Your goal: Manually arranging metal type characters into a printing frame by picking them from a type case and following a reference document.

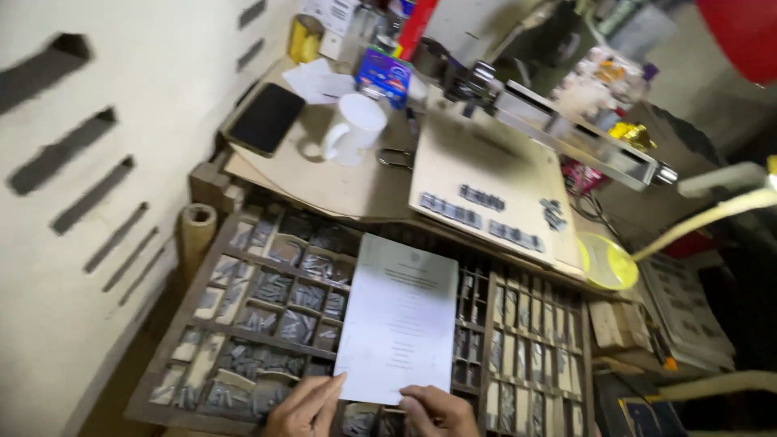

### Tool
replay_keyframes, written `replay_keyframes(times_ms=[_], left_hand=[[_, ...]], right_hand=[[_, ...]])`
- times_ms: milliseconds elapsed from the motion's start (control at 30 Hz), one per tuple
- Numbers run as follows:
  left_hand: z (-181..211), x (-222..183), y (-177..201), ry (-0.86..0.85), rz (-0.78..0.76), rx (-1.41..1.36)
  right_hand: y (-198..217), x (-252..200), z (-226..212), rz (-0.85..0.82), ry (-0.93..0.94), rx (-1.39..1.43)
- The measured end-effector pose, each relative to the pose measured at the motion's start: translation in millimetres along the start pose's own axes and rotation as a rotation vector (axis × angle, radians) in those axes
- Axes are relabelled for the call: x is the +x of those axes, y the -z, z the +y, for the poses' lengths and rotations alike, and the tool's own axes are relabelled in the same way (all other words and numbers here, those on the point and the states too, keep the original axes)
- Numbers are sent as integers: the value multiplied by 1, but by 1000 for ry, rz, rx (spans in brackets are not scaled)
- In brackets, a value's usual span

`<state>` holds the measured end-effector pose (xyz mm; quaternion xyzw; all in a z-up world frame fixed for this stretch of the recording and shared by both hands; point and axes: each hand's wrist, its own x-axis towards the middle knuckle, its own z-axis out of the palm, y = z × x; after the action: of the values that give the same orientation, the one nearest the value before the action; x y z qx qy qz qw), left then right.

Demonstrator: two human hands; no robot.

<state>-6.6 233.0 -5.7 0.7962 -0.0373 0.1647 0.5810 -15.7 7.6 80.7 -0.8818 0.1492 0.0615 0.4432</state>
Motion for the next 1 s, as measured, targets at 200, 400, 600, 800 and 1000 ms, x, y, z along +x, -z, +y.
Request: replay_keyframes(times_ms=[200, 400, 600, 800, 1000], left_hand=[[29, -11, -30, 63, -602, 25], [82, -17, -41, -486, -749, -40], [123, -25, -26, -567, -579, 17], [107, -26, -21, -566, -603, -15], [37, -46, -9, -409, -449, 45]], right_hand=[[58, -38, 29, 136, -190, 198], [47, -78, 29, 29, 116, 72], [19, -78, 43, 322, 176, 100], [18, -67, 29, 137, -101, 113], [30, -36, 61, -10, 294, -188]])
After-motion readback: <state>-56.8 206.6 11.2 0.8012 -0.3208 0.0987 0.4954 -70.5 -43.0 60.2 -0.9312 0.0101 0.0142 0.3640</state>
